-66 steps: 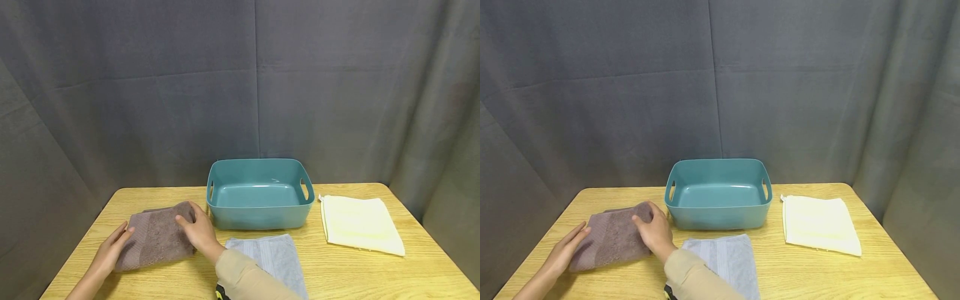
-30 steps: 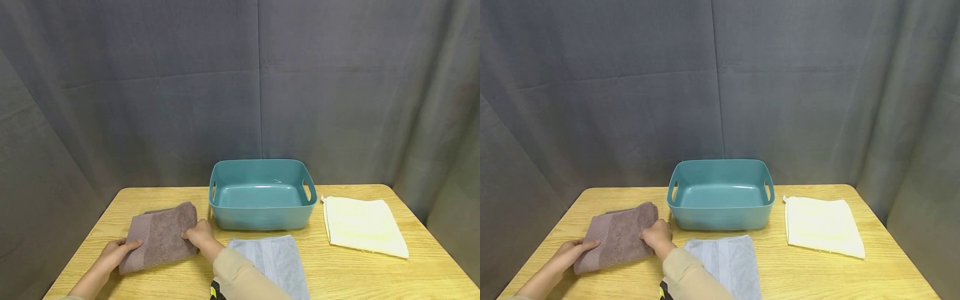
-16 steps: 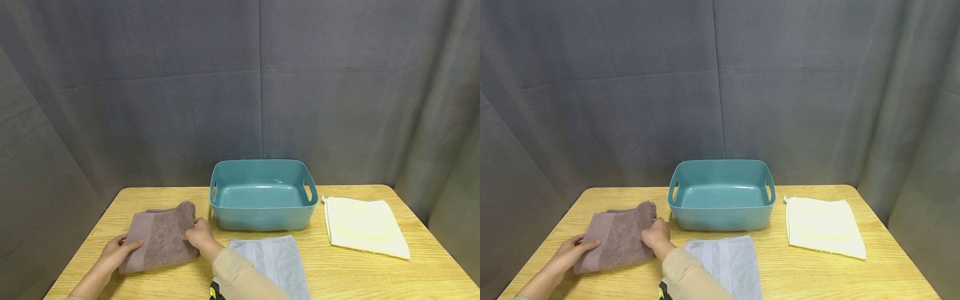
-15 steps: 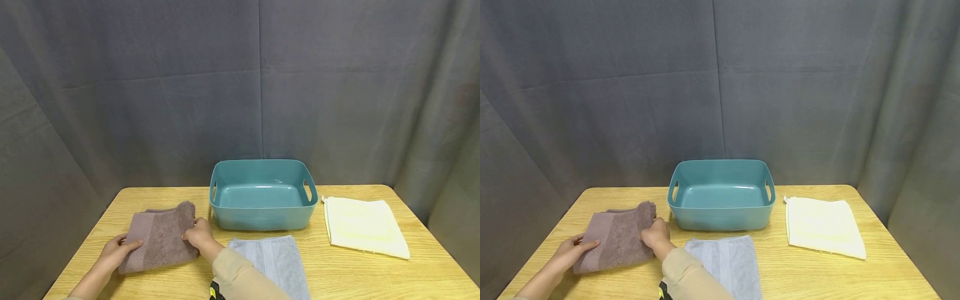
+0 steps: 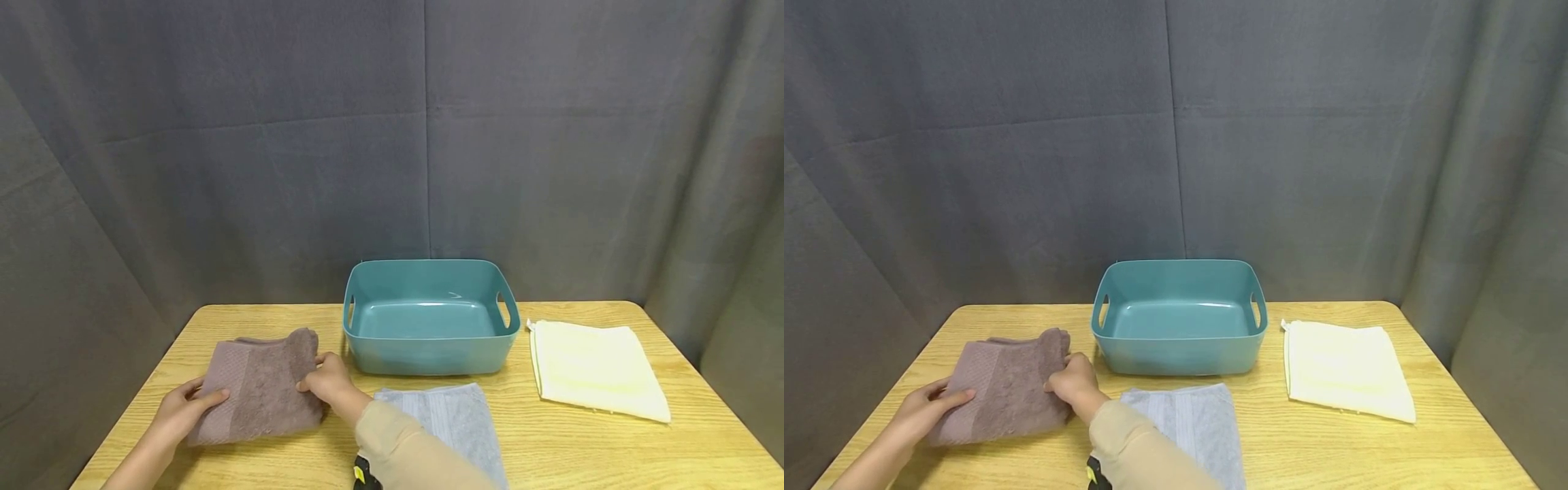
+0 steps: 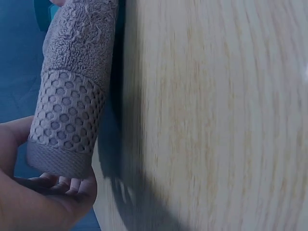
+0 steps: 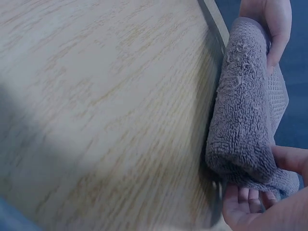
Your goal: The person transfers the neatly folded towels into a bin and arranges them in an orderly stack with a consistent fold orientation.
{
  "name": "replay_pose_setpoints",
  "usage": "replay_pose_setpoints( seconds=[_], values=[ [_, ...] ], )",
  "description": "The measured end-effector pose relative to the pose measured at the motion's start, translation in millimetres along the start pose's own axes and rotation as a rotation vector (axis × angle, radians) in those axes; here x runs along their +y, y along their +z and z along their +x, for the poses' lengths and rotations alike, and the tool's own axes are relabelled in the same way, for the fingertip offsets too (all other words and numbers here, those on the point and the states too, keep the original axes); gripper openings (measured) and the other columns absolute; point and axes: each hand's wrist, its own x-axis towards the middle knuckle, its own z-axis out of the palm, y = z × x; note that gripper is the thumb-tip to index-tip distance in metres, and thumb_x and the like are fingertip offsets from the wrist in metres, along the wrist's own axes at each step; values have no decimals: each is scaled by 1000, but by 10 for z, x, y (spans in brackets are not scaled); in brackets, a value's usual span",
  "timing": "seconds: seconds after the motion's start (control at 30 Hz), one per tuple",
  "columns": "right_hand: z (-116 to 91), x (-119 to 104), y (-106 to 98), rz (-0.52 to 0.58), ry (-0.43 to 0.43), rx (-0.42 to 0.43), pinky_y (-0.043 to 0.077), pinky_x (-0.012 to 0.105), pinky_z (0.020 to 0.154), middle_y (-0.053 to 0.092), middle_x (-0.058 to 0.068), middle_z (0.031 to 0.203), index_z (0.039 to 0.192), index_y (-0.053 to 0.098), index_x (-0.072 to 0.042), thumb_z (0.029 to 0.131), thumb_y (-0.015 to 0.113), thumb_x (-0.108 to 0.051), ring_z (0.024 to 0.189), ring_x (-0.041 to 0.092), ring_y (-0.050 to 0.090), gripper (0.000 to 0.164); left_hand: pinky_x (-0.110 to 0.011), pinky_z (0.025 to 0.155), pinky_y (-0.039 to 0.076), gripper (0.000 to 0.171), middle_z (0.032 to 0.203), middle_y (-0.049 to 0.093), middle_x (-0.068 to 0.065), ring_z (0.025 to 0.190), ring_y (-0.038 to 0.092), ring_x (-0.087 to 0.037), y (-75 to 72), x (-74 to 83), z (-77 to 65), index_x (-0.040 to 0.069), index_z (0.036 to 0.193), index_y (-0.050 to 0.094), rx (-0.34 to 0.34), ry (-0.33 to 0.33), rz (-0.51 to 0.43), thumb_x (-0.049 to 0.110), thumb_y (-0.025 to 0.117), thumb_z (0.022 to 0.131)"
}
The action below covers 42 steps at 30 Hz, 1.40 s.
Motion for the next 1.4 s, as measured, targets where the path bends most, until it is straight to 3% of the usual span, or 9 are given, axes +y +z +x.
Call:
replay_pose_setpoints(
  seconds=[0.23, 0.57, 0.77, 1.03, 1.4],
  values=[
    [-50, -67, -51, 5, -10, -28, 53, 33, 82, 62, 9, 101, 114, 59, 7, 74, 80, 3, 92, 20, 60, 45, -48, 88, 50, 94, 141, 36, -40, 113, 54, -44, -33, 16, -81, -14, 150, 20, 2, -5, 5, 46, 65, 94],
    [-121, -129, -127, 62, 4, -35, 54, 34, 79, 64, 10, 103, 116, 60, 3, 74, 81, 1, 95, 23, 62, 47, -32, 74, 52, 86, 135, 47, -34, 94, 61, -19, -76, 98, -190, -12, 149, 25, 11, 12, -14, 42, 65, 95],
    [-187, -189, -194, 111, -4, -61, 54, 35, 81, 65, 10, 103, 120, 59, 4, 75, 81, 1, 97, 23, 63, 50, -32, 74, 52, 87, 131, 51, -30, 92, 61, -16, -105, 151, -249, -11, 149, 25, 13, 10, -25, 44, 65, 94],
    [-308, -252, -289, 135, -8, -83, 51, 37, 93, 63, 13, 118, 124, 59, 6, 77, 81, -1, 116, 29, 58, 52, -36, 75, 54, 92, 134, 50, -28, 93, 62, -17, -120, 224, -326, -7, 152, 22, -9, -8, -62, 48, 66, 93],
    [-431, -292, -394, 169, 34, -150, 54, 35, 75, 60, 8, 114, 128, 57, 0, 82, 81, -8, 102, 19, 59, 52, -33, 76, 53, 87, 133, 52, -27, 95, 60, -15, -140, 263, -437, -8, 150, 25, -8, 36, 5, 46, 65, 94]
  ],
)
